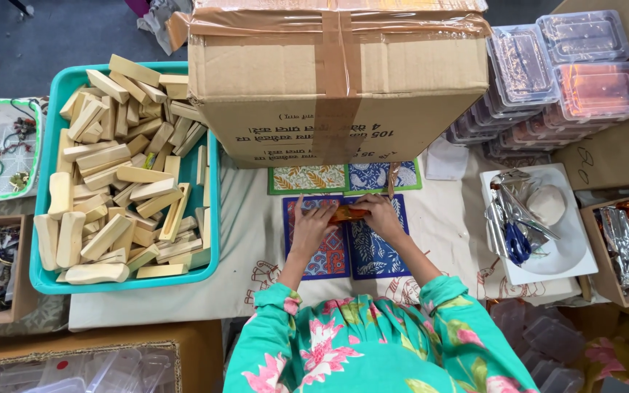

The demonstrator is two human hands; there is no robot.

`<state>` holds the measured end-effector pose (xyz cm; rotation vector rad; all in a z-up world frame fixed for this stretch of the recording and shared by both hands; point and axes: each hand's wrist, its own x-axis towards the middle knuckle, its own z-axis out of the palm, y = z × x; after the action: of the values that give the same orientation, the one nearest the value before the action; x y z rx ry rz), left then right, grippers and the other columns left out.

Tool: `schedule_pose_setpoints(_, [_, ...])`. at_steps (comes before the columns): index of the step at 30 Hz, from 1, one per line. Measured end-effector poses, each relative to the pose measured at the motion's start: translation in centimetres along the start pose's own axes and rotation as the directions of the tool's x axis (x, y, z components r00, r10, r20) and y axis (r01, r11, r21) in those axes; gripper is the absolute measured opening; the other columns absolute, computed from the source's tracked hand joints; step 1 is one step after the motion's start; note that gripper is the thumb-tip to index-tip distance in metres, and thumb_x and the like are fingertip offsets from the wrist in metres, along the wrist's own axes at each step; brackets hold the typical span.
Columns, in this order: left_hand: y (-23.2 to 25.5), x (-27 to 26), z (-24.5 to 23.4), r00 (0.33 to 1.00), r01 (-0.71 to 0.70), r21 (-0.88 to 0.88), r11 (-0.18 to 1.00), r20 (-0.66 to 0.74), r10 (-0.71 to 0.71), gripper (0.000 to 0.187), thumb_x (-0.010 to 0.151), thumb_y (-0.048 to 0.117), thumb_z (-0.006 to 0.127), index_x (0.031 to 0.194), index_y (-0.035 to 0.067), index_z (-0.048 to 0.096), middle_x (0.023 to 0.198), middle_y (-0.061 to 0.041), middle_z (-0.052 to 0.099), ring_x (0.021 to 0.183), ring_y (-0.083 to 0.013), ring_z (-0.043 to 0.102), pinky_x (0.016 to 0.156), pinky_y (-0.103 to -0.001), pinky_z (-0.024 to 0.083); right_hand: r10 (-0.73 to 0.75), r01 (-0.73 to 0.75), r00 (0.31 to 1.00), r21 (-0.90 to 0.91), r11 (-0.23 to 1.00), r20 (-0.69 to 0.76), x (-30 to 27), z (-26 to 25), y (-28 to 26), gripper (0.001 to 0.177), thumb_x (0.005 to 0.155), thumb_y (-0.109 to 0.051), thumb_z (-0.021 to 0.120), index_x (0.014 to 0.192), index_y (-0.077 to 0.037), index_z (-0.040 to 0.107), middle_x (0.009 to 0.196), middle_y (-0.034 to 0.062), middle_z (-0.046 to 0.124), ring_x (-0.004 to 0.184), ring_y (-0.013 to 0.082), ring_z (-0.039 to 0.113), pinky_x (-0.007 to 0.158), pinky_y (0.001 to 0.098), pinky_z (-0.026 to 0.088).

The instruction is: The person wraps small wooden blocks in shiny foil and places them into a clear plastic container. They repeat this process, handling the blocks and foil by hand on a table covered with a patterned cloth.

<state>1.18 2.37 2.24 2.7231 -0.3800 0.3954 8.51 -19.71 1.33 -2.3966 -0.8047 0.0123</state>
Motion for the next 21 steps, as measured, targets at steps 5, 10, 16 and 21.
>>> schedule_pose_setpoints(5, [-0.5, -1.2, 2.0, 0.999, 0.003, 0.060, 0.998, 0.045, -0.006, 0.049, 0.079, 0.033, 0.079, 0.125, 0.016, 0.074, 0.115, 0.002, 0.077, 0.103, -0.0135, 0.071, 0.125, -0.055, 0.019, 0.106, -0.106, 0.994, -0.007, 0.994, 0.014, -0.6, 0.9, 0.7, 0.034, 0.075, 0.001, 0.073, 0.105, -0.013, 0.081, 0.100, 0.0057, 0.073, 0.103, 0.0274, 0.067, 0.100, 0.0417, 0.048])
schedule_pose_setpoints(10, [-1.2, -1.1, 1.9, 0.998, 0.012, -0.014, 1.000, 0.056, -0.011, 0.043, 0.082, 0.035, 0.078, 0.121, 0.016, 0.076, 0.115, 0.001, 0.077, 0.103, -0.0139, 0.072, 0.126, -0.057, 0.016, 0.038, -0.039, 0.999, 0.015, 0.999, 0.038, -0.6, -1.8, -0.9, 0.020, 0.092, -0.018, 0.076, 0.110, -0.011, 0.079, 0.101, 0.0055, 0.075, 0.101, 0.0237, 0.067, 0.107, 0.0426, 0.046])
schedule_pose_setpoints(16, [-3.2, 0.5, 2.5, 0.978, 0.123, -0.207, 0.971, 0.191, -0.083, 0.036, 0.085, 0.044, 0.071, 0.112, 0.022, 0.080, 0.103, -0.001, 0.079, 0.091, -0.0186, 0.074, 0.125, -0.059, 0.010, -0.011, 0.010, 0.997, 0.007, 1.000, 0.078, 0.2, -2.2, -1.0, 0.032, 0.083, -0.029, 0.079, 0.111, -0.012, 0.080, 0.109, 0.0045, 0.076, 0.111, 0.0276, 0.065, 0.099, 0.0404, 0.048])
schedule_pose_setpoints(21, [-4.1, 2.2, 2.2, 0.942, 0.208, -0.199, 0.958, 0.304, -0.142, 0.033, 0.088, 0.049, 0.069, 0.108, 0.026, 0.083, 0.092, -0.006, 0.078, 0.088, -0.0252, 0.073, 0.126, -0.052, 0.020, -0.005, 0.003, 0.999, 0.032, 0.999, 0.044, 1.1, -0.4, 0.7, 0.025, 0.079, -0.018, 0.079, 0.103, -0.011, 0.082, 0.103, 0.0041, 0.077, 0.105, 0.0258, 0.066, 0.093, 0.0396, 0.052])
